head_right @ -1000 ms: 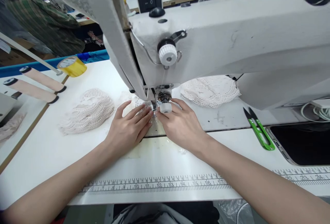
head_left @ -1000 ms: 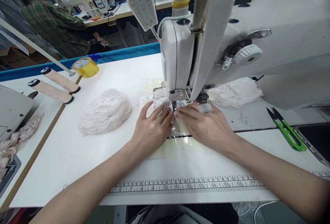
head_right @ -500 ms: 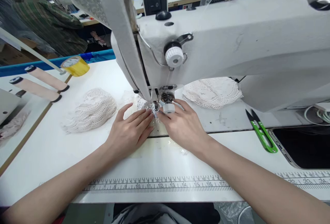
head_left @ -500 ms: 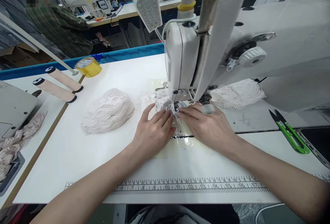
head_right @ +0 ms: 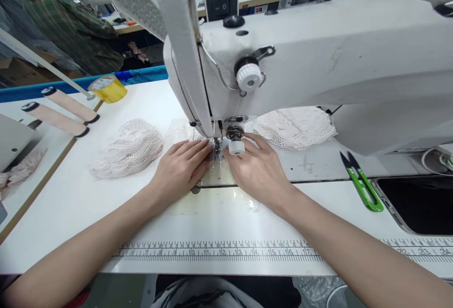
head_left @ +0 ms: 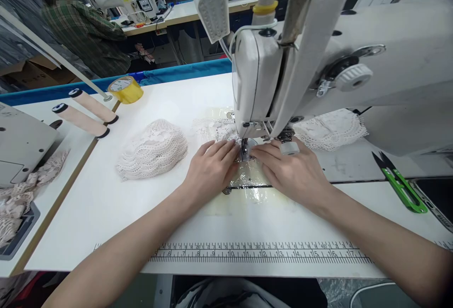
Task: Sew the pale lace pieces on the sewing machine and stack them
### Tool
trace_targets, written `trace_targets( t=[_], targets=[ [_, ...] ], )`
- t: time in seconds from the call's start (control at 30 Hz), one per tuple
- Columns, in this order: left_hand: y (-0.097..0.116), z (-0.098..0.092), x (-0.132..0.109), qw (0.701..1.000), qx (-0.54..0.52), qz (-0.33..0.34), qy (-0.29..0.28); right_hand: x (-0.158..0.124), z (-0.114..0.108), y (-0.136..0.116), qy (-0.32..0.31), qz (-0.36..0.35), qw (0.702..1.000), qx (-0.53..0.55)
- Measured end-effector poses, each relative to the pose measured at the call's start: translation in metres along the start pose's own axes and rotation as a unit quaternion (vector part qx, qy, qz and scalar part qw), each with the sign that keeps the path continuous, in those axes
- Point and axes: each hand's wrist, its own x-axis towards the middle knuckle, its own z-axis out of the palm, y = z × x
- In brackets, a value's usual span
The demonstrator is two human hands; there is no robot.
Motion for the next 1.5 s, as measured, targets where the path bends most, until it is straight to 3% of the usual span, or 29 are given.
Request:
trace_targets(
  t=[0.13,0.27,0.37,0.47,0.57,0.67,0.8,0.9,0.97,1.03,1.1,1.23,1.37,1.5],
  targets=[
    [-0.007,-0.003,0.001,0.994,0.026,-0.079,-0.071,0.000,-0.001,0.000,0.003,0.020,1.000,0.021],
    [-0.011,-0.016,0.003,0.981,0.056,-0.099,-0.155,-0.001,-0.001,-0.004,0.018,-0.015,0.992,0.122],
    [-0.009,-0.042,0.002,0.982,0.029,-0.071,-0.174,0.001,-0.004,-0.015,0.007,-0.055,0.974,0.219],
    [-0.006,-0.077,-0.005,0.963,-0.097,-0.055,-0.246,0.006,-0.015,-0.032,-0.054,-0.023,0.942,0.331],
    [-0.012,-0.103,-0.017,0.908,-0.276,-0.098,-0.299,0.015,-0.034,-0.046,-0.153,0.080,0.863,0.475],
    [-0.026,-0.110,-0.043,0.816,-0.473,-0.138,-0.303,0.030,-0.054,-0.055,-0.231,0.156,0.789,0.547],
    [-0.043,-0.109,-0.093,0.708,-0.629,-0.184,-0.262,0.057,-0.069,-0.068,-0.219,0.155,0.765,0.585],
    [-0.063,-0.118,-0.119,0.655,-0.682,-0.295,-0.139,0.086,-0.069,-0.082,-0.190,0.147,0.760,0.604],
    [-0.087,-0.127,-0.120,0.670,-0.653,-0.352,-0.029,0.110,-0.059,-0.092,-0.150,0.160,0.773,0.595],
    [-0.117,-0.132,-0.109,0.722,-0.567,-0.395,0.031,0.137,-0.041,-0.099,-0.093,0.182,0.793,0.574],
    [-0.148,-0.128,-0.091,0.804,-0.440,-0.398,0.031,0.161,-0.016,-0.103,-0.051,0.219,0.819,0.528],
    [-0.191,-0.097,-0.061,0.842,-0.360,-0.403,0.007,0.189,0.036,-0.100,-0.050,0.260,0.843,0.469],
    [-0.201,-0.069,-0.053,0.881,-0.258,-0.397,-0.005,0.193,0.064,-0.092,-0.066,0.276,0.862,0.420],
    [-0.191,-0.061,-0.058,0.910,-0.135,-0.392,-0.007,0.188,0.071,-0.088,-0.088,0.280,0.877,0.380]
  ],
)
